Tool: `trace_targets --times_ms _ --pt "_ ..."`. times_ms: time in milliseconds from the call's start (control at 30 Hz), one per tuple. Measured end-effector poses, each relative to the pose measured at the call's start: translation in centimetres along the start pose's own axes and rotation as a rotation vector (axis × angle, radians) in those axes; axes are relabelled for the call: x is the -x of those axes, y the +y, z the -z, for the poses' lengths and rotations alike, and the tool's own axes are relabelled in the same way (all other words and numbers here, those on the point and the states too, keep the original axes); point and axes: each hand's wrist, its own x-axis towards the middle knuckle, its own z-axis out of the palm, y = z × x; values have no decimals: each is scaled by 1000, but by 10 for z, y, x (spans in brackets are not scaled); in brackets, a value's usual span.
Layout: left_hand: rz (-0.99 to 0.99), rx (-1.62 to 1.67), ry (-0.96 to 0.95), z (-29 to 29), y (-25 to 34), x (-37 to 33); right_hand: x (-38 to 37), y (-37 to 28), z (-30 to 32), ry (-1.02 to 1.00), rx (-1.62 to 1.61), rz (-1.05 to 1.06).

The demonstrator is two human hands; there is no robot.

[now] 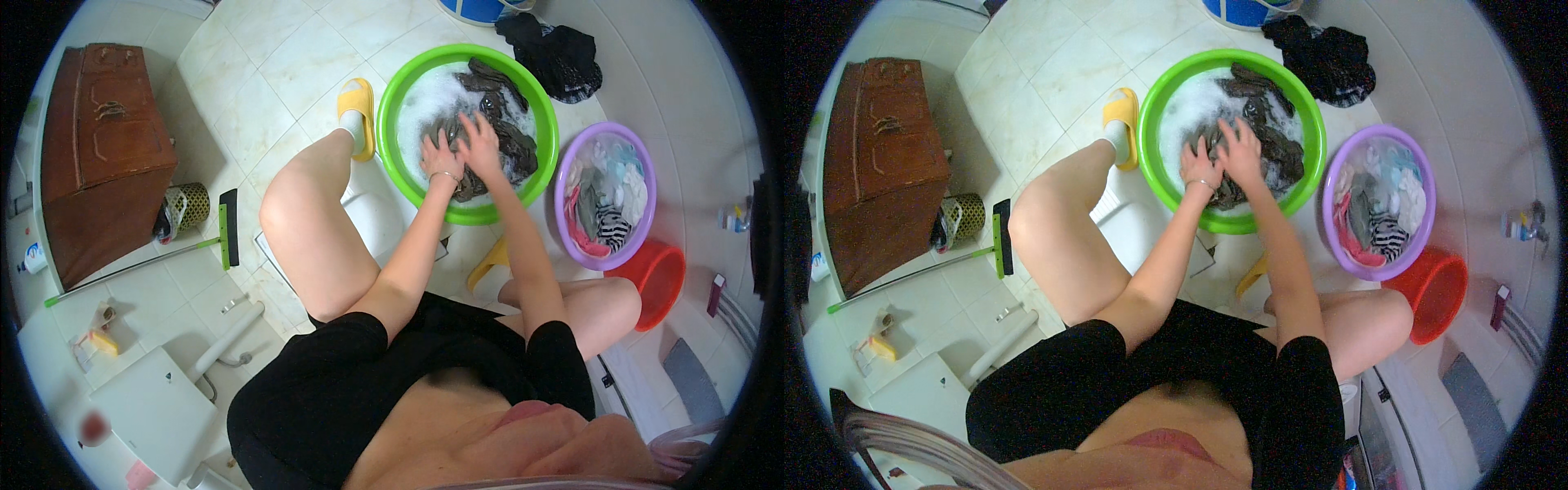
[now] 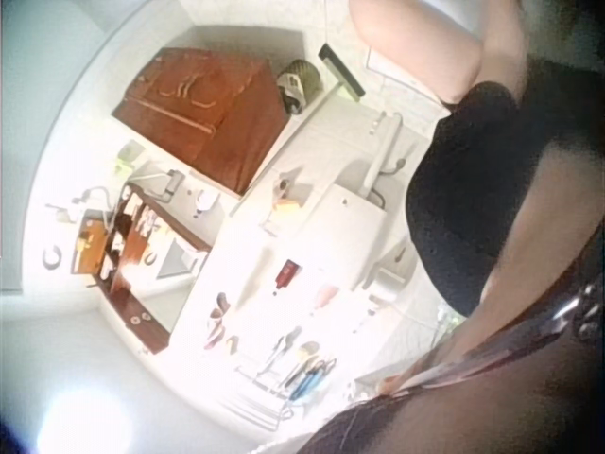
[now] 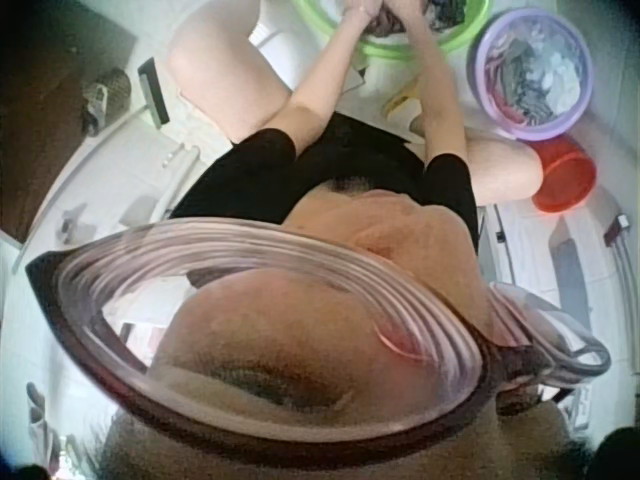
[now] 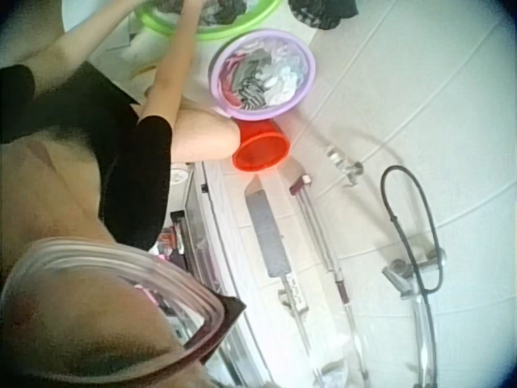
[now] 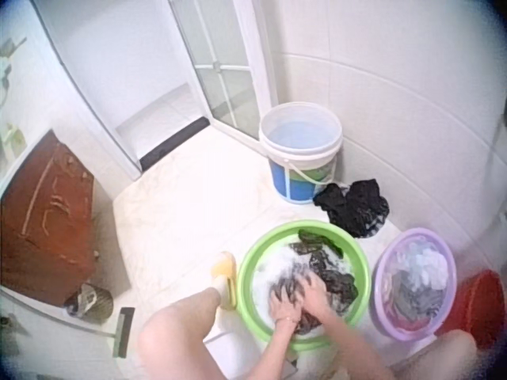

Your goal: The person washes clothes by hand in several plastic basins, rubbing and rinsing a dark garment and a light-colored pair of pants in soapy water.

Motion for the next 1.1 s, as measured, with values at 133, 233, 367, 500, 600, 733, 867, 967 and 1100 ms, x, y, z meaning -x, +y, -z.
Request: trace_targets --times_ms 133,233,367,500,600,733,867,967,1100 --pt "73 71 7 -40 -40 -4 0 -9 -34 -69 264 143" --pt "350 355 -104 -37 -37 -12 -3 1 -63 -210 305 94" --pt "281 577 -153 -59 -49 -40 -22 73 -140 -479 225 6" --pt "455 552 4 -63 -36 -33 -30 96 -170 -625 390 -166" --pt "513 339 220 -61 -22 -31 -45 98 -169 -629 455 -151" --pt "523 302 120 -44 -12 -50 -84 101 -137 -494 420 7" --pt "417 439 230 -44 -37 -50 -99 53 -72 -546 -308 -368" --pt "259 586 152 -23 -31 -48 -75 77 -26 -527 -545 -590" --pt "119 467 -151 24 -30 -57 -60 42 38 -431 -907 -896"
